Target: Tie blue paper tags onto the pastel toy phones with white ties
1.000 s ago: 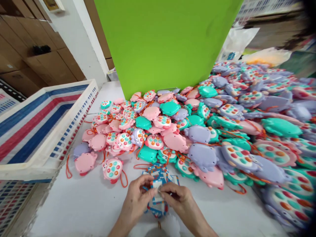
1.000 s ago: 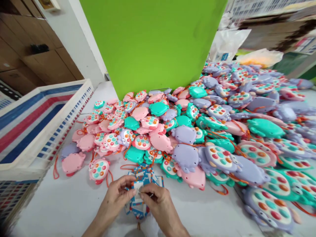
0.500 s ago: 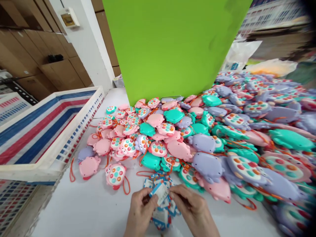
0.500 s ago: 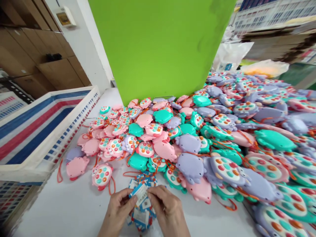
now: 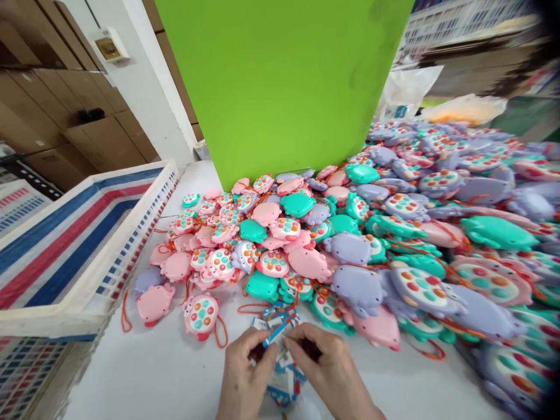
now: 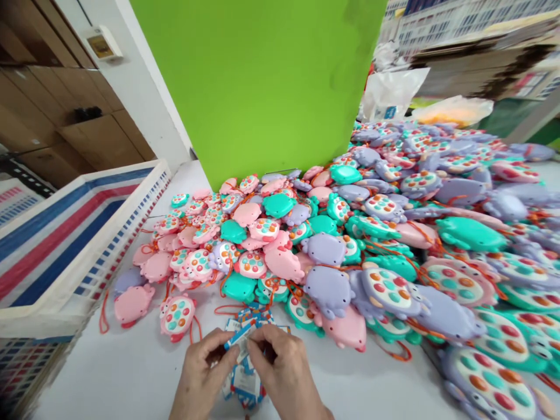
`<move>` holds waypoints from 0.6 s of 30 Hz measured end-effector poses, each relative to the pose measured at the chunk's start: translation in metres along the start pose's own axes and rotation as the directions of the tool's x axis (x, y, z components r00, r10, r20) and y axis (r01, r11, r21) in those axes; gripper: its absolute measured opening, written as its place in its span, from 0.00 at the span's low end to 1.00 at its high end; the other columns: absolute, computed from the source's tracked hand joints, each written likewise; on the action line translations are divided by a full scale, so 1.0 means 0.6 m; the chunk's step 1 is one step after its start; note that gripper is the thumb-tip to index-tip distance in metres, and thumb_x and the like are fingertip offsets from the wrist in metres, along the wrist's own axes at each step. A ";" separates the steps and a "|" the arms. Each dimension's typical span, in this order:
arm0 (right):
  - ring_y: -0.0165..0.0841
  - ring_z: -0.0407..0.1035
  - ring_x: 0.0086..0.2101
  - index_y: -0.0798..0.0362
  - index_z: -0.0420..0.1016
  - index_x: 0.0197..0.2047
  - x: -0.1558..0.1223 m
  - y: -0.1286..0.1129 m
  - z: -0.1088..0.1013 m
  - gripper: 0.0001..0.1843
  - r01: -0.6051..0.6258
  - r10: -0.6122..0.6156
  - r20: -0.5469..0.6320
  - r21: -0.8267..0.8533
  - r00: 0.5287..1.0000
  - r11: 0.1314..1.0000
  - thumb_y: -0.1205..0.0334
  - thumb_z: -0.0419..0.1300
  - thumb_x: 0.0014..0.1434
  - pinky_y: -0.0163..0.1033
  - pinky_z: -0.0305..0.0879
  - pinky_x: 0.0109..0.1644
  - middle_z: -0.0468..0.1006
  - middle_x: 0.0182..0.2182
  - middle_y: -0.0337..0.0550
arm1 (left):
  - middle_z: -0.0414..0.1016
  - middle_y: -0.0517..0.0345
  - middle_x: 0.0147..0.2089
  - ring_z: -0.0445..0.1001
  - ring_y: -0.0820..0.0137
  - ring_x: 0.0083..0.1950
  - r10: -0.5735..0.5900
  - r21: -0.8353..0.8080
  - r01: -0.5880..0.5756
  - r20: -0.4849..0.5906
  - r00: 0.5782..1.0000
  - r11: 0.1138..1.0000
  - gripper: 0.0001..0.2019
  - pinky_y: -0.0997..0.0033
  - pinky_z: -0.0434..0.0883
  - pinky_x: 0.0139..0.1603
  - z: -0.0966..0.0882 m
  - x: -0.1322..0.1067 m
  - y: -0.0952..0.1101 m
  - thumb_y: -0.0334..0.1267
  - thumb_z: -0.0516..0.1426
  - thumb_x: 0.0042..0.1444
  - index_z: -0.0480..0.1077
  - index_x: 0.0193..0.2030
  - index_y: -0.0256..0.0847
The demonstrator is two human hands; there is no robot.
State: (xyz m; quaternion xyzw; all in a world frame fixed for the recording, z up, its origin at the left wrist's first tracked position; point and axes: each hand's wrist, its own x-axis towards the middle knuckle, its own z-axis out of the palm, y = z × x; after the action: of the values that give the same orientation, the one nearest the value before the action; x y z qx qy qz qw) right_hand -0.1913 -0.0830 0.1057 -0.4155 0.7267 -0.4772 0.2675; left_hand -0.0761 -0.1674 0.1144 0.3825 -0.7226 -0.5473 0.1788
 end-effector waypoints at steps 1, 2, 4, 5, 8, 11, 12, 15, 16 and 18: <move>0.28 0.61 0.19 0.56 0.70 0.23 0.000 -0.001 -0.001 0.11 0.003 -0.003 -0.006 0.001 1.000 1.000 0.62 0.52 0.54 0.30 0.58 0.24 0.69 0.17 0.37 | 0.66 0.60 0.24 0.64 0.73 0.26 0.032 0.029 -0.032 -0.008 0.999 0.999 0.09 0.78 0.62 0.26 0.001 -0.001 0.003 0.37 0.55 0.49 0.74 0.33 0.37; 0.27 0.61 0.19 0.56 0.70 0.23 0.001 -0.002 -0.002 0.11 0.006 -0.006 -0.014 0.003 1.000 1.000 0.63 0.52 0.53 0.30 0.58 0.23 0.68 0.17 0.37 | 0.67 0.60 0.24 0.64 0.74 0.25 0.063 0.056 -0.062 -0.013 0.998 0.996 0.08 0.78 0.62 0.25 0.001 -0.001 0.006 0.36 0.54 0.50 0.74 0.33 0.37; 0.27 0.61 0.19 0.55 0.69 0.22 0.001 -0.003 -0.002 0.10 0.018 -0.018 -0.021 0.011 1.000 1.000 0.63 0.53 0.53 0.30 0.57 0.23 0.68 0.16 0.36 | 0.67 0.59 0.24 0.65 0.74 0.25 0.124 0.116 -0.122 -0.010 0.992 0.986 0.08 0.79 0.62 0.25 0.002 -0.003 0.008 0.35 0.54 0.51 0.74 0.32 0.37; 0.27 0.60 0.18 0.55 0.68 0.22 0.001 -0.002 -0.002 0.10 0.025 -0.025 -0.023 0.011 0.999 1.000 0.64 0.53 0.53 0.30 0.57 0.22 0.68 0.16 0.36 | 0.68 0.59 0.24 0.65 0.74 0.25 0.152 0.154 -0.150 -0.004 0.988 0.977 0.08 0.79 0.63 0.25 0.002 -0.005 0.007 0.35 0.53 0.51 0.73 0.33 0.37; 0.26 0.59 0.18 0.55 0.66 0.21 0.001 -0.003 -0.001 0.10 0.042 -0.042 -0.017 -0.001 0.999 0.999 0.65 0.52 0.53 0.29 0.56 0.21 0.66 0.15 0.34 | 0.69 0.58 0.26 0.67 0.73 0.27 0.267 0.307 -0.260 0.019 0.963 0.915 0.08 0.79 0.64 0.26 0.004 -0.008 0.002 0.32 0.52 0.53 0.73 0.33 0.38; 0.25 0.58 0.17 0.54 0.64 0.20 0.000 -0.007 -0.001 0.11 0.050 -0.050 -0.005 -0.015 0.999 0.999 0.67 0.51 0.53 0.29 0.55 0.21 0.64 0.15 0.33 | 0.69 0.55 0.28 0.70 0.72 0.29 0.440 0.462 -0.404 0.032 0.898 0.790 0.09 0.78 0.67 0.29 0.007 -0.011 -0.005 0.29 0.49 0.54 0.71 0.34 0.38; 0.25 0.58 0.17 0.54 0.64 0.21 0.000 -0.007 -0.001 0.10 0.051 -0.051 0.000 -0.018 0.999 0.999 0.67 0.51 0.53 0.29 0.55 0.21 0.64 0.15 0.33 | 0.70 0.55 0.28 0.70 0.71 0.30 0.496 0.505 -0.444 0.036 0.867 0.740 0.10 0.77 0.67 0.29 0.009 -0.012 -0.007 0.29 0.49 0.54 0.71 0.35 0.37; 0.26 0.59 0.18 0.54 0.65 0.23 -0.002 -0.004 0.000 0.10 0.077 -0.077 0.002 -0.004 0.997 0.997 0.66 0.51 0.55 0.29 0.56 0.22 0.65 0.16 0.34 | 0.70 0.54 0.28 0.71 0.71 0.30 0.610 0.604 -0.516 0.061 0.790 0.608 0.11 0.77 0.69 0.29 0.011 -0.017 -0.011 0.28 0.47 0.55 0.69 0.38 0.37; 0.26 0.60 0.19 0.54 0.66 0.24 -0.004 0.000 0.001 0.10 0.095 -0.095 -0.002 0.018 0.995 0.995 0.65 0.51 0.55 0.30 0.58 0.23 0.66 0.18 0.35 | 0.70 0.54 0.29 0.71 0.71 0.30 0.624 0.620 -0.526 0.074 0.778 0.582 0.11 0.77 0.69 0.29 0.010 -0.019 -0.013 0.27 0.47 0.55 0.69 0.38 0.38; 0.29 0.65 0.24 0.53 0.68 0.26 -0.010 0.012 0.003 0.09 0.121 -0.119 -0.025 0.084 0.993 0.989 0.64 0.52 0.56 0.30 0.61 0.26 0.70 0.25 0.40 | 0.70 0.54 0.29 0.70 0.71 0.30 0.613 0.622 -0.539 0.117 0.781 0.568 0.12 0.77 0.69 0.29 0.009 -0.024 -0.018 0.27 0.46 0.55 0.69 0.39 0.39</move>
State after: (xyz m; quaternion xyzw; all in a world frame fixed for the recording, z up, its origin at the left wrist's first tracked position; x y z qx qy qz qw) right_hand -0.1891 -0.0773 0.0984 -0.4419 0.6819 -0.5272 0.2484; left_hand -0.0668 -0.1546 0.1051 0.1925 -0.9345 -0.1643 0.2501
